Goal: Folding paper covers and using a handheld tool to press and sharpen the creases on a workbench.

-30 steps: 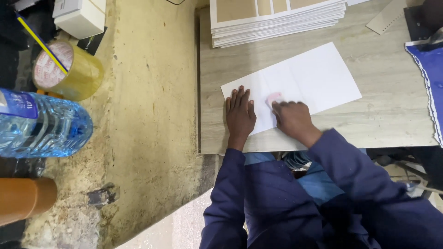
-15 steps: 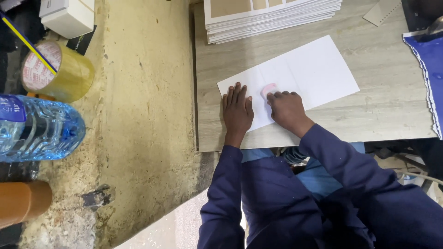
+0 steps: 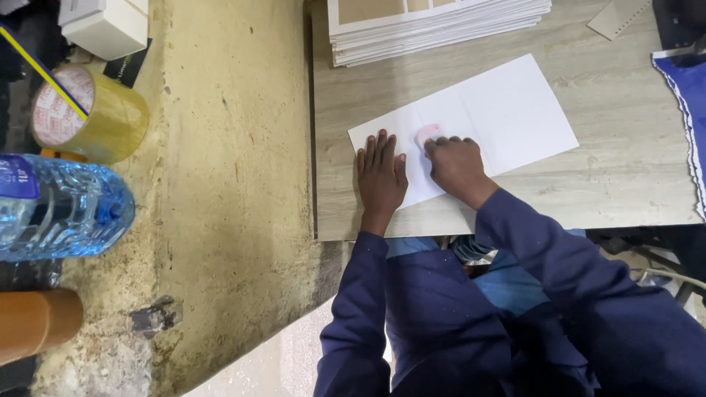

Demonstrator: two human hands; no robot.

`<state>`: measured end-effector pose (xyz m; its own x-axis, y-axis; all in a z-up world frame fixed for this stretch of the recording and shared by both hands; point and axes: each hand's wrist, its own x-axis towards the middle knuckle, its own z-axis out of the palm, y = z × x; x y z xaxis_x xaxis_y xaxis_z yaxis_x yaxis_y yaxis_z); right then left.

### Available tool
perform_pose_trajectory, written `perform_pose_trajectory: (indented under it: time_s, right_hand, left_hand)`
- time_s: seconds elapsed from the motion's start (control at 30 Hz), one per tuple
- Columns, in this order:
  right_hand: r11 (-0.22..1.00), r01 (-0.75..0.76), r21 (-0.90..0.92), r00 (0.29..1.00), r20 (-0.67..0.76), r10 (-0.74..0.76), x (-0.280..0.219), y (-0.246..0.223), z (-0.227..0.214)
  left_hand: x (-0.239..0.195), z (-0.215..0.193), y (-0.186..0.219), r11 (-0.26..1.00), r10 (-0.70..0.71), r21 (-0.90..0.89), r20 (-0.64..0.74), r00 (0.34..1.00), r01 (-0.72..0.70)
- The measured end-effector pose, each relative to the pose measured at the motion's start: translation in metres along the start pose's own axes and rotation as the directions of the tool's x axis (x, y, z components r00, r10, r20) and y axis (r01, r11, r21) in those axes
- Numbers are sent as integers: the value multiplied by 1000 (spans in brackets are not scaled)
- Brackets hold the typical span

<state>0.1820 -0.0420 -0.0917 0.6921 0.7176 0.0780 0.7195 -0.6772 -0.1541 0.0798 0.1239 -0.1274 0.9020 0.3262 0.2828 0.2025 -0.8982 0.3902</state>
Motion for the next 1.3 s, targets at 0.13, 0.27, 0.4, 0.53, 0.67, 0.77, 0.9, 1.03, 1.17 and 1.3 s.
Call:
perform_pose_trajectory:
  time_s: [0.13,0.27,0.4,0.53,0.67,0.77,0.9,1.03,1.17,1.3]
  right_hand:
    - [999,-35,-2,994,-107,35,21,5,-7]
    - [990,-119,-76,975,-199,102,-7,48,-1]
    - [936,-332,-118,926,-227,300,-39,136,-16]
    - [893,-413,-180,898,-246,365,-43,179,-13]
    - [957,-279,-81,951,-162,263,-24,121,-4]
    - [989,-149,5,983,-106,149,-17,92,-24]
    - [925,-342,-166,917,-276,289,-4,163,-15]
    - [914,-346,-214,912,-304,274,-4,160,-10]
    - [960,-266,-84,944,-223,242,-1,186,-3]
    - [872,-409,-268,891,-322,319,24,215,45]
  left_hand:
    - [0,-3,-2,1000,13,-3,-14,1000,-13]
    - [0,-3,-4,1000,20,20,-23,1000,-19]
    - [1,-1,-4,1000,13,11,-2,1000,-13]
    - [1,-4,2,1000,8,-1,4,1000,-8]
    - [1,-9,7,999,-22,26,26,999,21]
    - [2,-10,3,999,-12,31,32,999,11]
    - [1,-9,3,1000,11,23,1,1000,-11]
    - [1,-6,4,999,18,38,-12,1000,-18]
    - [-1,-6,5,998,22,54,-5,1000,-22]
    - [2,-4,5,997,21,81,-18,1000,-19]
